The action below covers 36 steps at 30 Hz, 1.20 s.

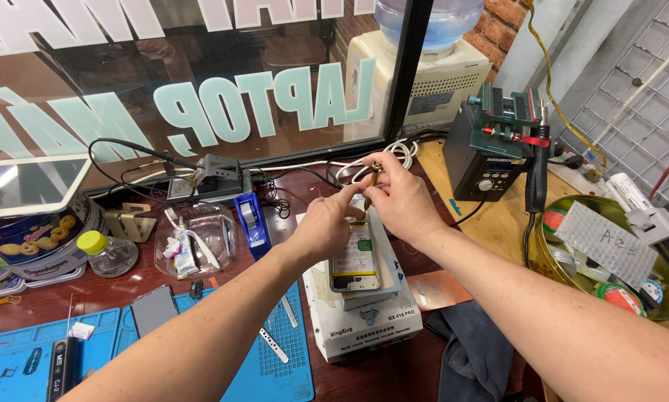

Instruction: The person uses a small screwdriver to remove screws from a disassembled smartphone placed on a box. They repeatedly pick up screws, place them on a blue mat, and continue unscrewing components. The phone remains open with the battery exposed throughout the clip.

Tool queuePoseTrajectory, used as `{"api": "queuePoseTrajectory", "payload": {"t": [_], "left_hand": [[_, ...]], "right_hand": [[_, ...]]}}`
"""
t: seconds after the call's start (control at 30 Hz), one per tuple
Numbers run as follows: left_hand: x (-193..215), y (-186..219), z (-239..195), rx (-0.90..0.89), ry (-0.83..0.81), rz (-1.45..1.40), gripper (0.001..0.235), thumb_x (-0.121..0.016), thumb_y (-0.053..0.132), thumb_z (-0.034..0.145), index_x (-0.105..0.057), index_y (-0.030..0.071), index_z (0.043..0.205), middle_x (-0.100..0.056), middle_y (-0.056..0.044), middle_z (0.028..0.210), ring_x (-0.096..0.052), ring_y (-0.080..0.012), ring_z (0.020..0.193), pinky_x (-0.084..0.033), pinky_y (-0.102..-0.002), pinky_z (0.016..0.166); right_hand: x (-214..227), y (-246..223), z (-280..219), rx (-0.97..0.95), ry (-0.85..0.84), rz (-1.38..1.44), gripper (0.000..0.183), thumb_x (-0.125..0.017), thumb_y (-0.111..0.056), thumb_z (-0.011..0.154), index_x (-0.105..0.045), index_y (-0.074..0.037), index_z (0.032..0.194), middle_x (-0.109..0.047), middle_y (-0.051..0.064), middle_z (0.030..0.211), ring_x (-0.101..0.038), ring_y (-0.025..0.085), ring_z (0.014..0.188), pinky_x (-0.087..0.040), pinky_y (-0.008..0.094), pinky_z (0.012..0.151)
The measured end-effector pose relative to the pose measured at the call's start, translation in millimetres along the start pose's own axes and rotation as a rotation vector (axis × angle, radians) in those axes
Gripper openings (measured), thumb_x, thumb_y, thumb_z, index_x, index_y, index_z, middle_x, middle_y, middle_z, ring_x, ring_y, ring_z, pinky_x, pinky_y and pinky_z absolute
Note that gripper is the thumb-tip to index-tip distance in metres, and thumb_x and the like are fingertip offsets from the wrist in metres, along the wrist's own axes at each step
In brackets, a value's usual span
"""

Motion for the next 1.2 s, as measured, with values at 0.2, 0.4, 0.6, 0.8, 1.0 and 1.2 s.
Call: {"api": "queuePoseTrajectory", "payload": {"t": [0.2,0.4,0.6,0.8,1.0,1.2], "left_hand": [[-3.8,-2.1,-3.5,-0.026,-0.019,0.013,0.094,-0.057,-0.010,0.074,-0.031,0.025,0.157,-0.077,-0.005,0.116,-0.067,-0.0308,0.116,-0.036,-0.043,0.115],[-5.2,-5.0,-5.0,-0.002,-0.008,0.011,0.090,-0.058,-0.008,0.077,-0.034,0.028,0.156,-0.077,-0.004,0.118,-0.066,-0.0316,0.117,-0.040,-0.041,0.112],[2.1,-9.7,-14.0,0.096,0.085,-0.090,0.074,-0.058,-0.006,0.076,-0.048,0.017,0.146,-0.067,-0.011,0.134,-0.059,-0.0353,0.127,-0.046,-0.042,0.108],[11.9,-16.3,-34.3,0.197,0.308,-0.035,0.069,-0.083,0.012,0.069,-0.056,0.005,0.132,-0.055,-0.017,0.135,-0.048,-0.0372,0.134,-0.041,-0.045,0.109],[6.8,-35.8,-45.9,0.369,0.245,-0.154,0.071,-0.084,0.017,0.070,-0.055,0.008,0.135,-0.058,-0.017,0.134,-0.055,-0.0332,0.128,-0.045,-0.041,0.109],[6.4,-42.1,-50.0,0.419,0.229,-0.180,0.077,-0.085,0.017,0.069,-0.053,0.008,0.138,-0.057,-0.017,0.137,-0.057,-0.0324,0.129,-0.047,-0.040,0.109]], "right_hand": [[-2.0,5.7,2.1,-0.035,-0.019,-0.037,0.038,-0.061,-0.003,0.091,-0.056,-0.012,0.127,-0.079,0.006,0.096,-0.079,0.017,0.091,-0.060,0.032,0.083],[-5.6,5.5,1.4,-0.016,-0.032,-0.031,0.041,-0.061,-0.002,0.091,-0.055,-0.013,0.130,-0.079,0.006,0.096,-0.079,0.018,0.093,-0.060,0.032,0.083],[-4.4,-14.0,3.0,0.072,-0.070,-0.220,0.043,-0.065,-0.010,0.090,-0.054,-0.014,0.131,-0.077,0.010,0.091,-0.077,0.025,0.090,-0.059,0.037,0.079],[-2.5,-27.8,10.0,0.123,-0.136,-0.573,0.030,-0.074,-0.026,0.085,-0.065,-0.015,0.112,-0.076,0.011,0.084,-0.073,0.034,0.085,-0.057,0.046,0.076],[-8.6,-26.0,17.4,0.044,-0.189,-0.660,0.028,-0.070,-0.025,0.086,-0.064,-0.015,0.112,-0.074,0.014,0.087,-0.070,0.039,0.088,-0.054,0.052,0.078],[-14.5,-28.0,13.3,0.004,-0.190,-0.688,0.028,-0.069,-0.024,0.088,-0.062,-0.014,0.112,-0.075,0.013,0.089,-0.071,0.038,0.090,-0.054,0.051,0.081]]}}
Point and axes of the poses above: each hand's wrist, its own z-axis towards the middle knuckle, its own x-axis out of the back of the hand, y = z × x, the point moved 8 cm from there along z, towards the middle knuckle
